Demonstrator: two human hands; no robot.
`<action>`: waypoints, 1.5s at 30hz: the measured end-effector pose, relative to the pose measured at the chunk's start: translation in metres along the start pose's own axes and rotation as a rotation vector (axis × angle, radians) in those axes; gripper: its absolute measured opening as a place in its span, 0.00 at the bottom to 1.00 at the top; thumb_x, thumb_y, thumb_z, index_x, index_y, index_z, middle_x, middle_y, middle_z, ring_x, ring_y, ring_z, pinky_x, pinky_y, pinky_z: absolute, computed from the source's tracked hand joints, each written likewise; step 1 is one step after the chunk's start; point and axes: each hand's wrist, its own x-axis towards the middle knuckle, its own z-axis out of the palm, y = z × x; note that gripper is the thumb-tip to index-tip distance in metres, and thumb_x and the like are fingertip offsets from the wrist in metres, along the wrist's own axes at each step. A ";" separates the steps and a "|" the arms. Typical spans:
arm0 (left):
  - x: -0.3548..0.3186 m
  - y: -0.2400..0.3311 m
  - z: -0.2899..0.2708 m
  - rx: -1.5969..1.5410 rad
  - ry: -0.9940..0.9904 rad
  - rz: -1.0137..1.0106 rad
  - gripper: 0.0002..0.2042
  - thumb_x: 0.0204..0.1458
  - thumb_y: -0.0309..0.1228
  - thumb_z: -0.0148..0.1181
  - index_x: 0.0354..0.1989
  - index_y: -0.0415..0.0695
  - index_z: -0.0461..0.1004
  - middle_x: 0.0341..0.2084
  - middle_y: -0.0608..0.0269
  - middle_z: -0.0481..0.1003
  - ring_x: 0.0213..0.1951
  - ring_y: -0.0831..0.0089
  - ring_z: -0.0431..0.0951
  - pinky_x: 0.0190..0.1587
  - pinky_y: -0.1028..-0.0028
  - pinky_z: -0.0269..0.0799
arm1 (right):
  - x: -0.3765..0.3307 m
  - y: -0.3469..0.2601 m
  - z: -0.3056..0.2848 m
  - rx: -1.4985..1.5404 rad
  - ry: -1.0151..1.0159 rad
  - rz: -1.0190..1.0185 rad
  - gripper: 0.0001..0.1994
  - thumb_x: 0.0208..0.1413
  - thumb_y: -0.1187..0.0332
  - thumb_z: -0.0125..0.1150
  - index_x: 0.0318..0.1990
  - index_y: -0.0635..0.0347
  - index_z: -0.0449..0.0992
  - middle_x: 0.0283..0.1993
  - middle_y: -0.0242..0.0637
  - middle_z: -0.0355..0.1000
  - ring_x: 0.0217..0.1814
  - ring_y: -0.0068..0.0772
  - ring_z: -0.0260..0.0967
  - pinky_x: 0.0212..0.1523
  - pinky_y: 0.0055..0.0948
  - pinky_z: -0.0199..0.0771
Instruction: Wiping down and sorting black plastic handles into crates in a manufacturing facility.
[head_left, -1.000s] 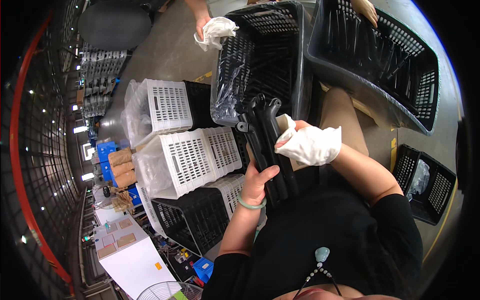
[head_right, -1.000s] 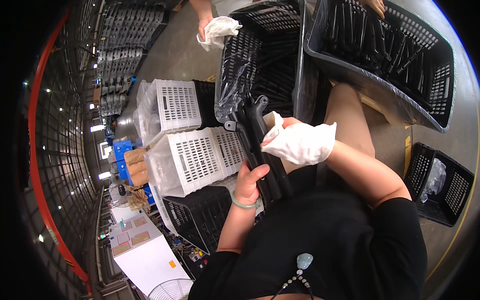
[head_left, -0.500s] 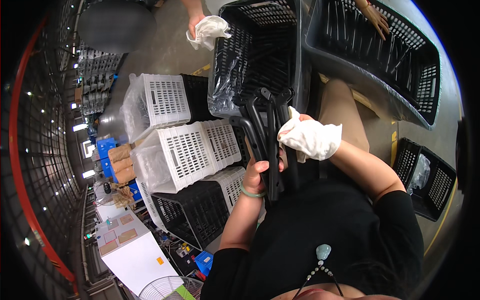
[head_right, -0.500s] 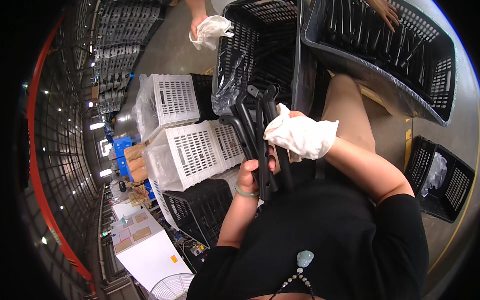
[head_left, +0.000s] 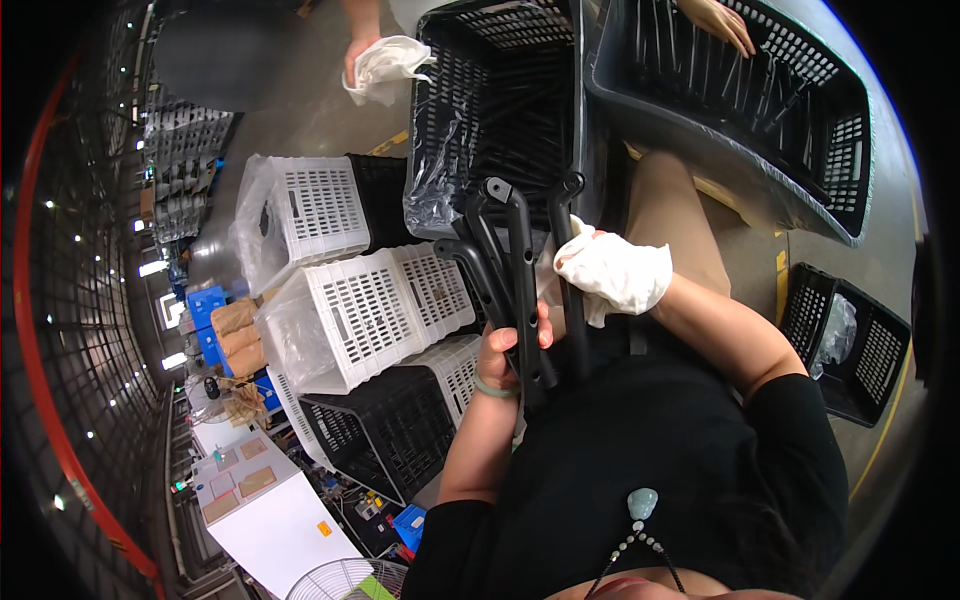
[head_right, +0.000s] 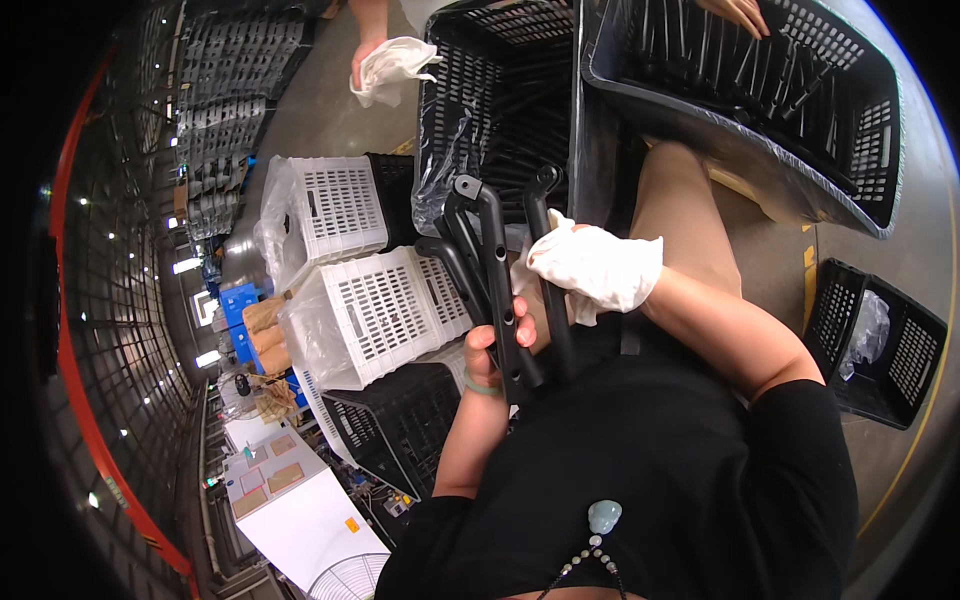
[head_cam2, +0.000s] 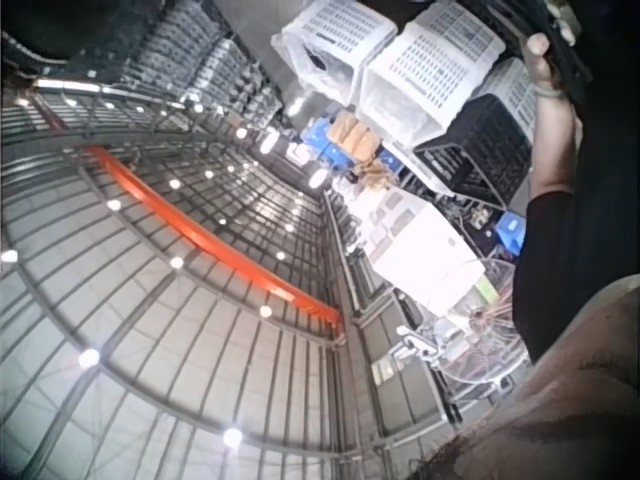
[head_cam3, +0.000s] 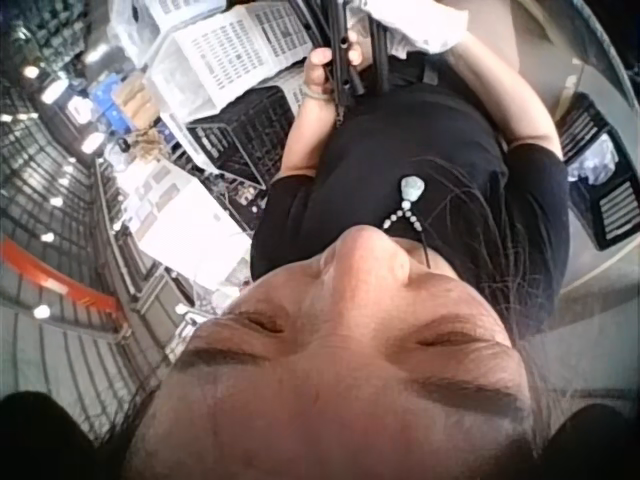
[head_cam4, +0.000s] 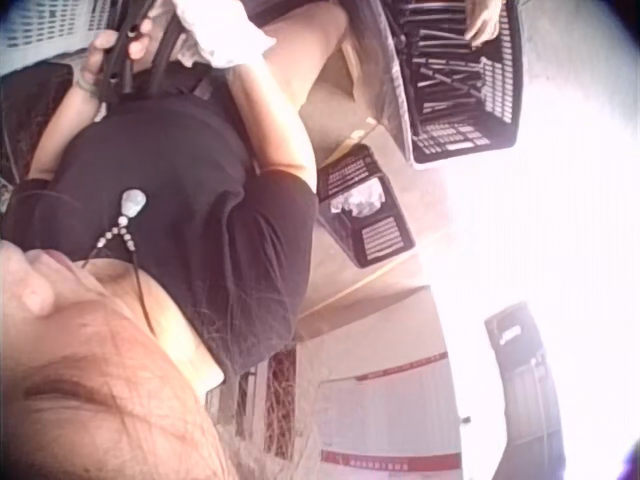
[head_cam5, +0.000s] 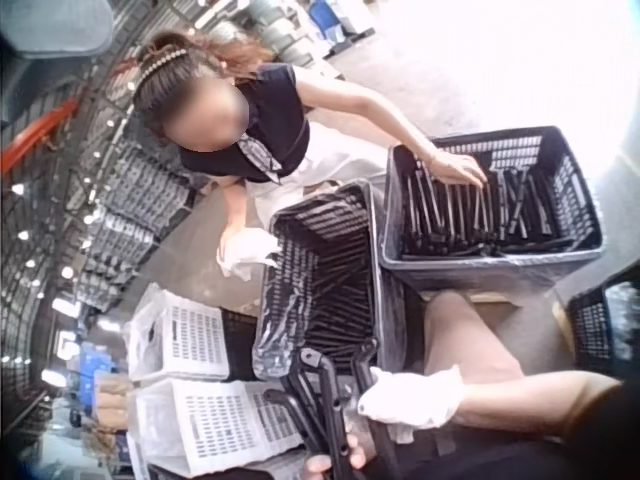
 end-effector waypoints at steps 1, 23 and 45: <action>0.000 0.001 0.003 0.008 0.012 0.004 0.24 0.40 0.31 0.63 0.47 0.34 0.69 0.39 0.56 0.72 0.32 0.68 0.77 0.34 0.75 0.73 | -0.002 -0.011 -0.003 -0.294 -0.047 0.031 0.10 0.61 0.66 0.50 0.41 0.61 0.75 0.39 0.38 0.74 0.44 0.29 0.71 0.48 0.29 0.70; -0.038 0.043 0.017 0.620 0.082 -0.107 0.22 0.29 0.25 0.67 0.38 0.41 0.70 0.28 0.64 0.70 0.33 0.68 0.74 0.37 0.70 0.70 | -0.005 -0.030 0.005 0.472 0.042 -0.060 0.11 0.55 0.65 0.60 0.40 0.64 0.77 0.49 0.42 0.71 0.54 0.34 0.66 0.56 0.34 0.64; -0.043 0.027 0.031 0.822 -0.159 -0.196 0.18 0.37 0.24 0.69 0.38 0.43 0.69 0.24 0.71 0.71 0.25 0.81 0.70 0.29 0.79 0.65 | 0.008 -0.027 -0.023 0.652 0.450 0.206 0.23 0.51 0.62 0.64 0.50 0.68 0.67 0.39 0.37 0.70 0.38 0.28 0.69 0.40 0.23 0.71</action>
